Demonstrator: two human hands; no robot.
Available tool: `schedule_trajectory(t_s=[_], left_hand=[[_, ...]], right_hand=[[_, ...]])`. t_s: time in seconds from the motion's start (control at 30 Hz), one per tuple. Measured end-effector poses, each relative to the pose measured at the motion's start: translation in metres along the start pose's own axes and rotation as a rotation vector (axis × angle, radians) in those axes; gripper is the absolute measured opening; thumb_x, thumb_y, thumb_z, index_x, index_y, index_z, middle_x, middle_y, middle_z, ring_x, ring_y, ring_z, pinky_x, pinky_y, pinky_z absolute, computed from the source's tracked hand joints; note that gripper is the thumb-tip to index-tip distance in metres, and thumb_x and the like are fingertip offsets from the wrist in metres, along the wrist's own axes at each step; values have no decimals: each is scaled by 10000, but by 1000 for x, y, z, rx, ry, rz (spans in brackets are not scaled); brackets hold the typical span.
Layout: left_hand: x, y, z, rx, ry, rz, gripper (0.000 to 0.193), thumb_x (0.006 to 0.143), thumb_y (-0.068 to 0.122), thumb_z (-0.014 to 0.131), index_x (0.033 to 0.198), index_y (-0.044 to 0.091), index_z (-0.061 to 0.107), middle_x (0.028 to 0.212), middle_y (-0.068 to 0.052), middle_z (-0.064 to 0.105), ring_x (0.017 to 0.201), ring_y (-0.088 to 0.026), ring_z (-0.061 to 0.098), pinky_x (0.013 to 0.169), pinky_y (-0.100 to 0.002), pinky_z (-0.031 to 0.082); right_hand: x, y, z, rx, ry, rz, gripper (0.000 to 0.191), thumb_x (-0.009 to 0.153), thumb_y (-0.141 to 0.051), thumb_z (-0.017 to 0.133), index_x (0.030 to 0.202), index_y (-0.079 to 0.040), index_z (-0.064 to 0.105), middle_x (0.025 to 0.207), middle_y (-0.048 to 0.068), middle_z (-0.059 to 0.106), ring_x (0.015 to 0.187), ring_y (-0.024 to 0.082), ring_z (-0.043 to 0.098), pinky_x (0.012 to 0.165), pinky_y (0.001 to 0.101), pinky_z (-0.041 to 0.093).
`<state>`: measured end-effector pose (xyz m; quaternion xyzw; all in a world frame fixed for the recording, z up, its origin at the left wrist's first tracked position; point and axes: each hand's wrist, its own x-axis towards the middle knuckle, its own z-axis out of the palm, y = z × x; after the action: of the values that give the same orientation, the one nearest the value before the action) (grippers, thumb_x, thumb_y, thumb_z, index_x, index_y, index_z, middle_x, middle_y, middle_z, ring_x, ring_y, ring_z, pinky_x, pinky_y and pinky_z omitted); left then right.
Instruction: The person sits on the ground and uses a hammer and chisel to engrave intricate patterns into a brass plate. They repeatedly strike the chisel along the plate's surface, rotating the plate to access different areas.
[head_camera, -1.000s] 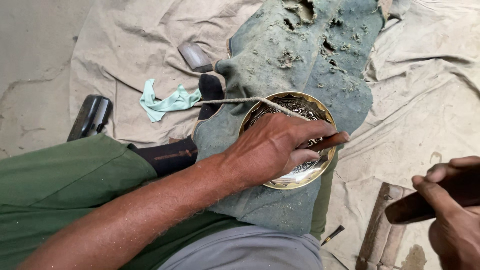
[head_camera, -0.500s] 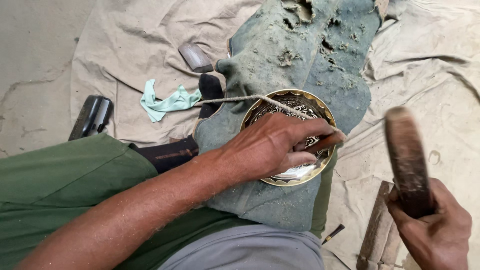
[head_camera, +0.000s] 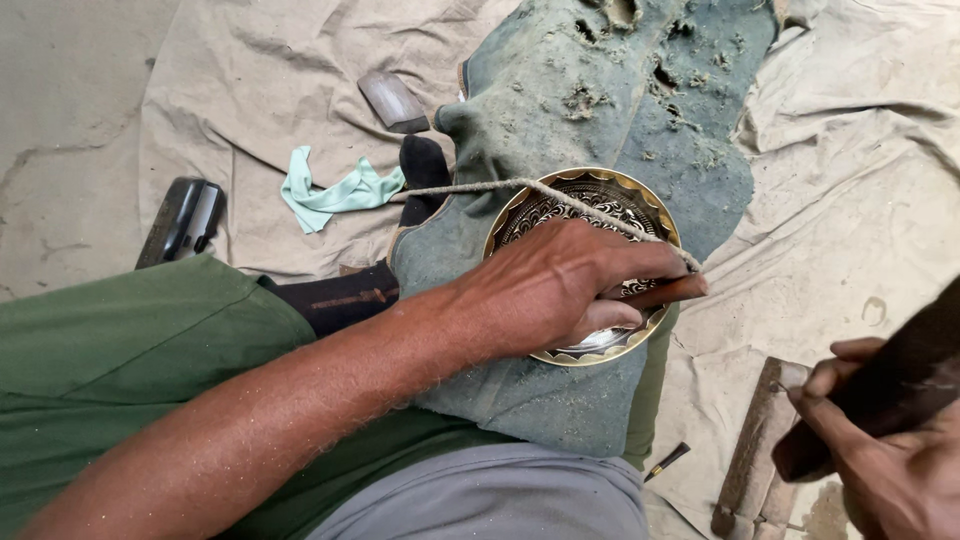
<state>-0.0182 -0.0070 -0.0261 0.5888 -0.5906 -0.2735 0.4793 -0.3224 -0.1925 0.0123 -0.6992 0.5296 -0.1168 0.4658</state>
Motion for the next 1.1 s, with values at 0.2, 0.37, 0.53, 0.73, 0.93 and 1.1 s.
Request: schedule_trajectory(t_s=[0.2,0.37,0.53,0.73,0.93,1.1], left_hand=[[11,4,-6,-73,-109,-57,462,751,157,830,1197,151,707,927,-29,788,726,-167,748,701,-396,587],[12,7,-13,-82,-180,-41,353,754,176,841,1086,132,733,831,-34,783,740,-165,739,708,-409,555],[13,7,-15,-97,-177,46,364,757,154,838,1102,121,728,878,-44,773,763,-199,730,702,-419,567],[6,10,-17,-92,-64,89,503,739,149,850,1201,75,667,992,-69,769,856,-206,747,759,-418,587],[10,6,-10,-17,-167,-59,482,761,191,824,1209,125,660,888,-58,780,763,-175,761,716,-388,612],[10,4,-9,11,-117,-69,513,757,201,842,1228,112,660,820,-92,766,719,-197,758,670,-410,607]], right_hand=[[-26,-21,19,-466,15,-158,391,865,51,752,1220,31,590,904,127,655,799,203,656,716,334,587],[-40,-11,33,-612,116,-347,284,851,30,765,1113,66,663,892,142,683,809,201,679,775,318,568],[-46,11,35,-829,84,-246,342,836,106,725,1176,93,686,914,185,713,794,251,711,746,369,586],[-49,33,43,-59,141,-94,367,824,190,689,1162,107,576,931,159,644,940,198,669,873,360,576],[-54,31,47,-66,57,-40,357,829,170,696,1168,87,619,970,167,666,909,212,669,847,395,574],[-53,16,54,56,76,-102,408,803,167,695,1190,75,602,1002,132,661,944,188,671,865,375,600]])
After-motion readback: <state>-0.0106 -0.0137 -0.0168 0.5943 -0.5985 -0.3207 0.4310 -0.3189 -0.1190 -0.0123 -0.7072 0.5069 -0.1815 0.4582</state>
